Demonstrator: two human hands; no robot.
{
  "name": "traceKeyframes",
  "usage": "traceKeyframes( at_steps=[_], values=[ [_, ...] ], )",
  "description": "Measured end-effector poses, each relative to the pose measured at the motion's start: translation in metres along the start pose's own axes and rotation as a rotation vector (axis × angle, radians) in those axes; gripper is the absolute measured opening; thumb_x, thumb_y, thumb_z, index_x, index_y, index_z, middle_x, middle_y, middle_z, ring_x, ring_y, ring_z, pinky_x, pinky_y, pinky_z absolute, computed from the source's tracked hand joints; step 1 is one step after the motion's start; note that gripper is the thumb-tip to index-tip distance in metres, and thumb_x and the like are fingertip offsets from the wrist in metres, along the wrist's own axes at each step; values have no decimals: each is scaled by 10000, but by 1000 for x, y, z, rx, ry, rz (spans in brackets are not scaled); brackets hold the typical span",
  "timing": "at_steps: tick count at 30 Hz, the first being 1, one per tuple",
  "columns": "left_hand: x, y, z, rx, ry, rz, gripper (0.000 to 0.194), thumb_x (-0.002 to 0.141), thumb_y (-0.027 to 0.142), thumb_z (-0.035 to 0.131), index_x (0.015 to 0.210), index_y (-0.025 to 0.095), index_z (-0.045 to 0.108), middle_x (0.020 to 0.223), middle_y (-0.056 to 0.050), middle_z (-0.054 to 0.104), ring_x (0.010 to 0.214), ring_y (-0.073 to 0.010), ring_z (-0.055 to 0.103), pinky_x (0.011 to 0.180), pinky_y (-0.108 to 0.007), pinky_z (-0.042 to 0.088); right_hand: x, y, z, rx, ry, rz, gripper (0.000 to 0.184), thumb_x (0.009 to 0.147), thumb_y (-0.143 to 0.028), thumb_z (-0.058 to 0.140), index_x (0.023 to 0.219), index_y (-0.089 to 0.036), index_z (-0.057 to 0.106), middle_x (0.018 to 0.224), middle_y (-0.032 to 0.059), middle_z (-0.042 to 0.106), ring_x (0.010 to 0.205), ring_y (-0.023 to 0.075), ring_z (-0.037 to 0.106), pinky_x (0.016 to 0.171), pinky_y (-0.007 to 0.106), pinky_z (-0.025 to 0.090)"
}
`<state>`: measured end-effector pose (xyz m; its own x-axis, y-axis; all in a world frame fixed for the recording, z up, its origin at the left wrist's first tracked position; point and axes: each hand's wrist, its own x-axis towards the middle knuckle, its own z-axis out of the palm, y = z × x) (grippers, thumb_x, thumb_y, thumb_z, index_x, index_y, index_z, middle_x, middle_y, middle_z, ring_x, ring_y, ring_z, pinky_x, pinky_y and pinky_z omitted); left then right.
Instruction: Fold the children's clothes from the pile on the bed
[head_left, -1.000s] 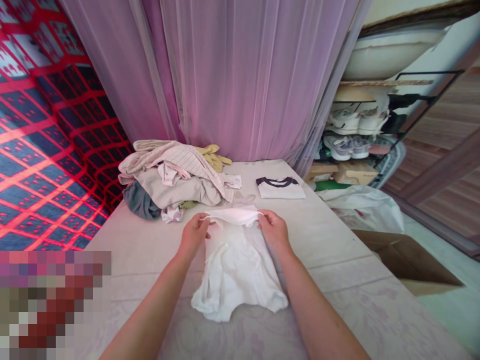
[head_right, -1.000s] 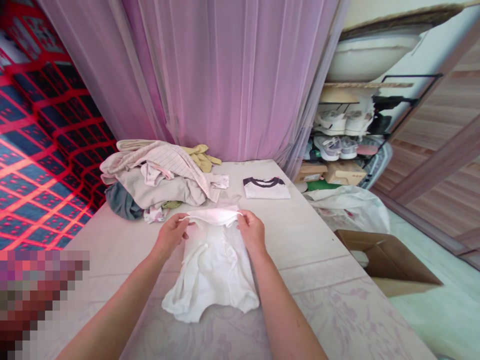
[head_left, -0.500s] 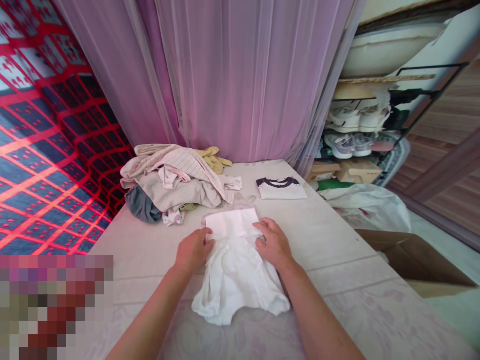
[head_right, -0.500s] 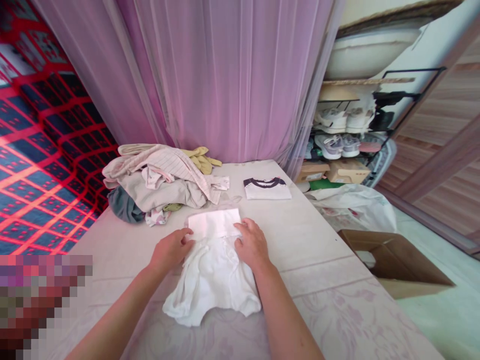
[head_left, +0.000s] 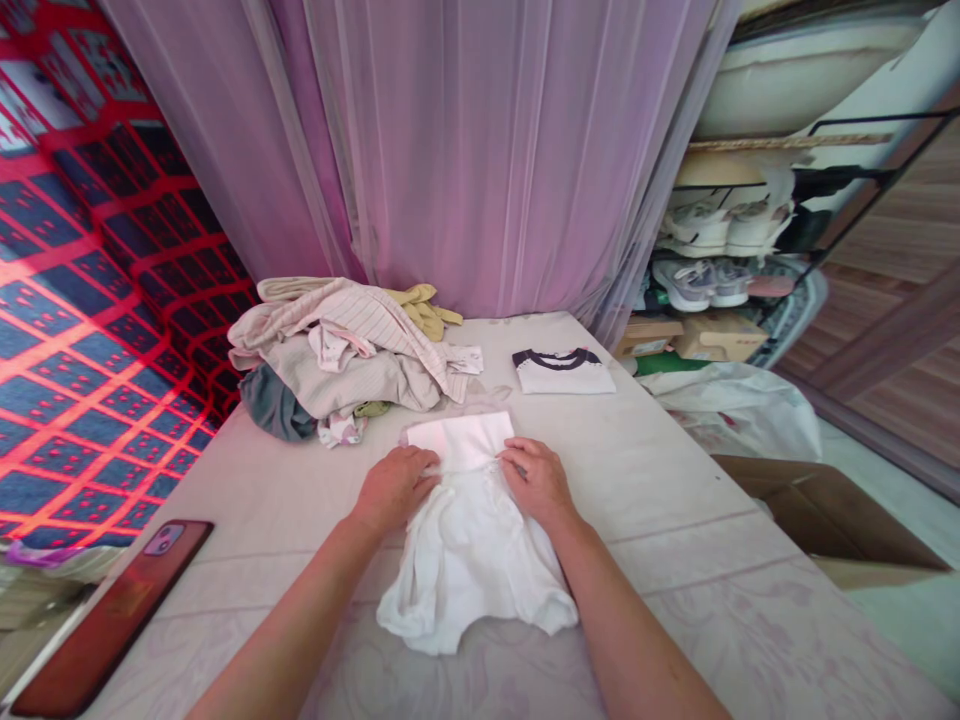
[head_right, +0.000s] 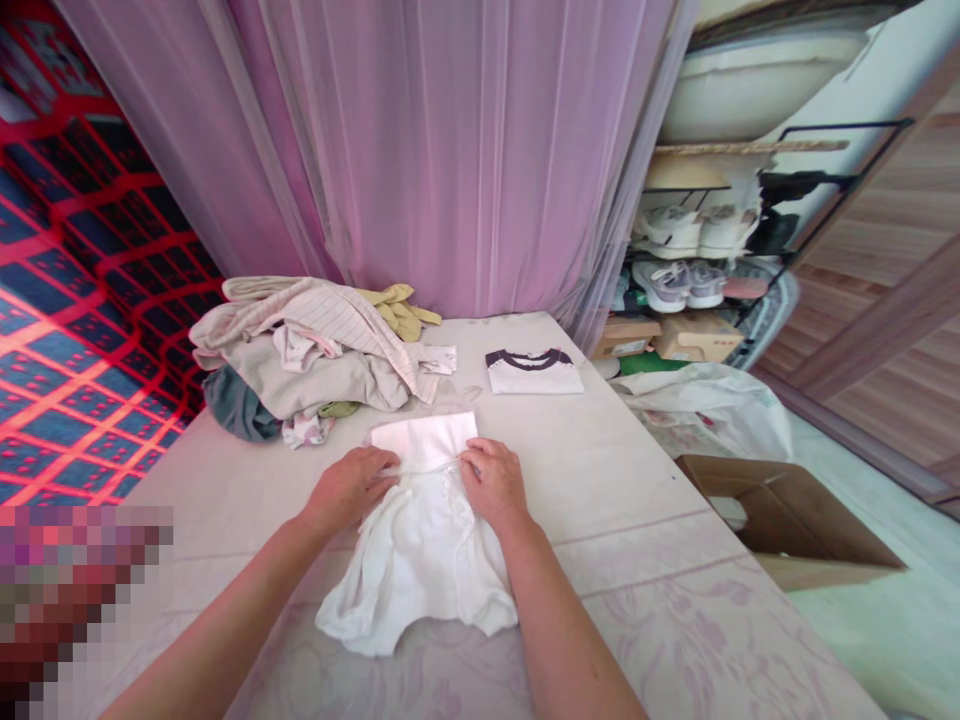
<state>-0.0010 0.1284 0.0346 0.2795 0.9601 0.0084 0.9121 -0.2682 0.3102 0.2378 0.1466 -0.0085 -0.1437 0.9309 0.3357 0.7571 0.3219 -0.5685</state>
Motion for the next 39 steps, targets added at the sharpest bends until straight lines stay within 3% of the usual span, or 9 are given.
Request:
traceKeyframes(
  at_steps=[6,10,17,19,23,26,32,39],
  values=[
    [4,5,-1,51,7,-37,192,857,307,491,942,259,656,931,-50,629,899,-208,552,749,-293,392,0,0,1,-38,-29,-32,182,786,-264,585,924,-278,704,1138,32,635,1083,207,528,949,375,345],
    [7,4,-2,57,12,-40,222,869,278,434,882,232,650,872,-53,628,846,-199,554,709,-284,389,1,-2,0,-77,-65,-22,156,825,-259,548,853,-277,700,1128,26,639,1104,200,509,941,373,328],
    [-6,7,0,94,96,63,191,864,265,446,828,199,622,897,-79,637,869,-218,553,773,-323,389,2,-6,-7,-105,-73,-99,135,816,-216,532,824,-246,663,1169,31,630,1151,205,484,957,382,298],
    [-7,2,-1,26,123,13,205,869,284,439,805,197,614,849,-68,644,843,-209,562,758,-310,396,0,-7,-8,-117,-80,-122,104,789,-224,563,843,-241,651,1168,41,632,1149,213,491,964,393,292],
    [6,-20,-7,-107,232,-298,245,886,304,395,908,204,617,877,-44,674,802,-184,596,693,-273,409,-3,-5,-5,-101,-51,-135,104,779,-243,573,863,-229,633,1148,55,639,1135,223,504,963,402,300],
    [23,-35,-11,-161,159,-432,274,871,347,441,1042,221,615,904,-28,703,808,-181,624,678,-262,418,-4,-3,-2,-93,-28,-137,98,783,-243,569,860,-226,628,1142,57,641,1134,228,507,964,406,305],
    [51,-44,-5,-256,103,-423,331,822,338,542,1123,236,633,810,6,705,748,-149,640,658,-228,440,-3,-1,-1,-96,-7,-149,114,815,-327,568,827,-234,632,1135,48,648,1143,236,502,964,411,313],
    [46,-35,-4,-164,139,-406,328,810,221,514,1092,229,680,957,-46,692,873,-198,631,764,-287,466,-3,0,1,-126,8,-95,195,868,-327,501,787,-229,649,1105,32,670,1117,226,524,958,401,332]
  ],
)
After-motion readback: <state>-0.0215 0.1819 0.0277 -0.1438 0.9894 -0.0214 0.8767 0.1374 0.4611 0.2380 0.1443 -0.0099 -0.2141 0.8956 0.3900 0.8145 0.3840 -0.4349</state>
